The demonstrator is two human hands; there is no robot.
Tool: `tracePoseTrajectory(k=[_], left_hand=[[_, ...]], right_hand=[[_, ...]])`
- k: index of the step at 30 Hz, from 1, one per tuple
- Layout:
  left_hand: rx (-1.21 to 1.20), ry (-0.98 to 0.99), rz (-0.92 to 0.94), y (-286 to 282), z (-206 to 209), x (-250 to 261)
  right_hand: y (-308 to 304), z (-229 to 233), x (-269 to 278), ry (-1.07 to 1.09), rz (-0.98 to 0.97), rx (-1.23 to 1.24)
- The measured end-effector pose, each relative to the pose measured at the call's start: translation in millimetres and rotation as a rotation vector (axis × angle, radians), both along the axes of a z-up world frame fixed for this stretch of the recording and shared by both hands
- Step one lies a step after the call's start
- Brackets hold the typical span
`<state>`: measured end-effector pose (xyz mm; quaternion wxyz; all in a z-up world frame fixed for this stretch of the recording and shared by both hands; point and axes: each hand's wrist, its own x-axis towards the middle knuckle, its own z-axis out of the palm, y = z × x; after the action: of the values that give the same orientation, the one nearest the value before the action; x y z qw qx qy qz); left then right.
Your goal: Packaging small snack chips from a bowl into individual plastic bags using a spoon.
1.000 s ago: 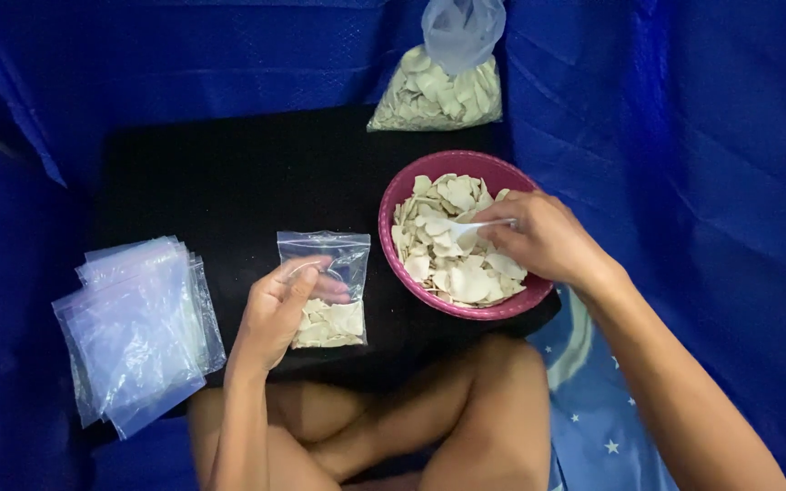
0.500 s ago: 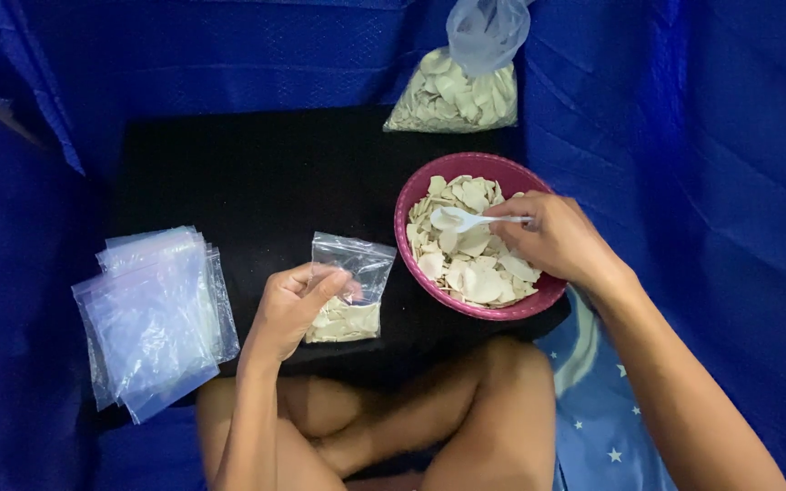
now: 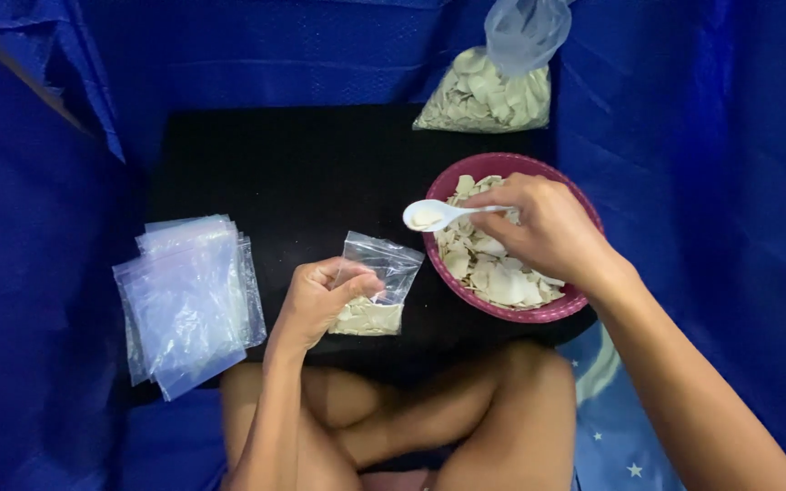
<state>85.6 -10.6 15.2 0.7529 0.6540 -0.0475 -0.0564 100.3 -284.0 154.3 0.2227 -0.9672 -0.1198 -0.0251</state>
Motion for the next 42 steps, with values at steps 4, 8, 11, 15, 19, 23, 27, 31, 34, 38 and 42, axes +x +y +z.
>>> tracePoseTrajectory(k=[4,8,11,15,19,23,27,31,34,38,42], left_hand=[[0.001,-0.001,-0.01,0,-2,2],[-0.036,0.009,-0.022,0,-3,4],[-0.046,0.005,-0.046,2,-4,6],[-0.057,-0.022,-0.045,0,27,-6],[-0.122,-0.029,-0.024,1,15,-3],[-0.168,-0.013,-0.079,4,5,1],[-0.21,0.007,-0.073,2,-14,9],[-0.223,0.02,-0.073,1,-15,11],[-0.234,0.045,-0.083,2,-16,10],[-0.247,0.034,-0.073,2,-18,10],[-0.24,0.014,-0.067,1,-15,9]], right_hand=[[17,-14,13,-0.02,0.045,-0.092],[35,-12,17,-0.002,0.112,-0.284],[47,-20,19,-0.096,0.172,-0.405],[72,-29,13,-0.483,0.296,-0.535],[72,-10,7,-0.592,0.309,-0.484],[34,8,7,-0.516,0.169,-0.429],[-21,15,2,-0.223,-0.118,-0.476],[-54,-4,3,-0.134,-0.242,-0.725],[-55,-4,-6,-0.05,-0.26,-0.752],[-69,-7,-10,-0.144,-0.305,-0.871],[-66,-7,-8,-0.057,-0.288,-0.9]])
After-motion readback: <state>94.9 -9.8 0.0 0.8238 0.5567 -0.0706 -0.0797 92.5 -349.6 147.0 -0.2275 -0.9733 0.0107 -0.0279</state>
